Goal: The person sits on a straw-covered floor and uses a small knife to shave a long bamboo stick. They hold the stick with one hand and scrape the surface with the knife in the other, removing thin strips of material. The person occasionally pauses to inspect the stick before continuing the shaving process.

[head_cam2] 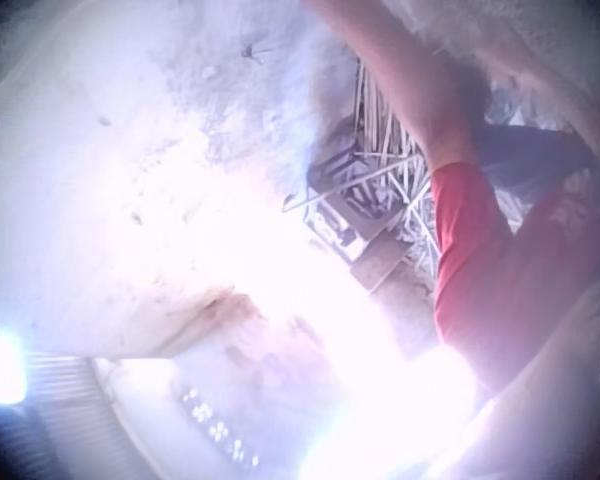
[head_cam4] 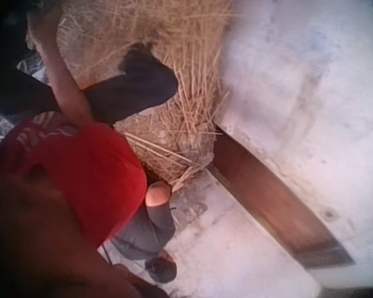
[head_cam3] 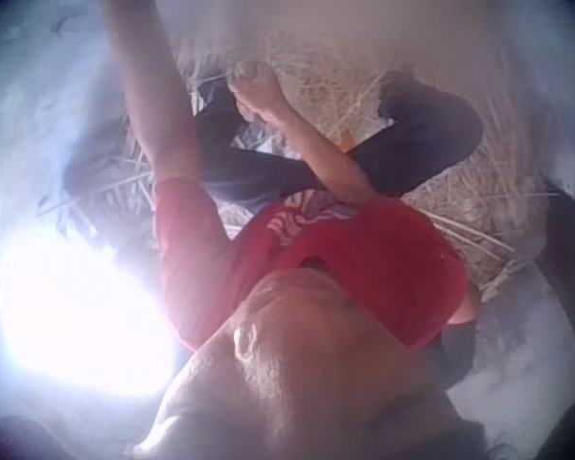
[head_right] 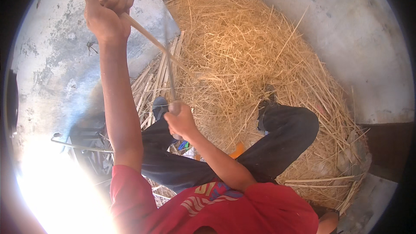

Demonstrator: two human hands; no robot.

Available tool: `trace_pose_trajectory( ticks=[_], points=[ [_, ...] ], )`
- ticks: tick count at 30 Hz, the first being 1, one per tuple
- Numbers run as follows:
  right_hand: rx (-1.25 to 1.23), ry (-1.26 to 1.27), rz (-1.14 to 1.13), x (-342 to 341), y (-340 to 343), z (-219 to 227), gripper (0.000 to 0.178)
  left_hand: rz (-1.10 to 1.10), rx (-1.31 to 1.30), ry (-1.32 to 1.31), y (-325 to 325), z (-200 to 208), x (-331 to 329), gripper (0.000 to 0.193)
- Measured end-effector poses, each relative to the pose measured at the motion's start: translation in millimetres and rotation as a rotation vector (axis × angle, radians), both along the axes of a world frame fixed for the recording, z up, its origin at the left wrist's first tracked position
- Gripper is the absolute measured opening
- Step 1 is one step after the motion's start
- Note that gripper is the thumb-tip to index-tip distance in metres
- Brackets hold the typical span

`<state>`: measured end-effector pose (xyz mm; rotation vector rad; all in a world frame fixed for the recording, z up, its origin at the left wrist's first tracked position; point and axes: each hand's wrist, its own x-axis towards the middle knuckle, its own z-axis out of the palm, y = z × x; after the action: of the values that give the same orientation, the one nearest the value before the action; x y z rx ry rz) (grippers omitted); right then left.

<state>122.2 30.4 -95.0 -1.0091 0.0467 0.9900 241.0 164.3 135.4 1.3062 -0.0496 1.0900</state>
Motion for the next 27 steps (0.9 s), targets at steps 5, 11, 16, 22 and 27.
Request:
trace_pose_trajectory(
  ticks=[5, 11, 16, 22, 27],
  points=[
    [-0.148, -0.509, -0.091, -30.4, 32.5, -53.3, 0.016, 0.059, -0.026, 0.011, 15.4, -3.7, -11.9, 0.054],
    [-0.856, -0.764, 0.253, -48.6, -59.3, -298.6, 0.021, 0.204, 0.009, -0.002, 28.2, 2.2, -15.5, 0.055],
    [-0.785, -0.343, 0.153, -30.1, -69.4, -255.1, 0.015, 0.323, -0.042, 0.009, 40.9, -4.4, -12.7, 0.054],
    [-0.441, -0.267, 0.099, -16.0, -48.0, -136.8, 0.009, -0.138, 0.023, 0.107, 74.3, -4.3, -31.0, 0.058],
    [-0.081, 0.003, 0.060, -9.3, -41.6, -55.8, 0.008, -0.031, -0.120, 0.219, 80.4, -44.9, -41.1, 0.063]
  ],
)
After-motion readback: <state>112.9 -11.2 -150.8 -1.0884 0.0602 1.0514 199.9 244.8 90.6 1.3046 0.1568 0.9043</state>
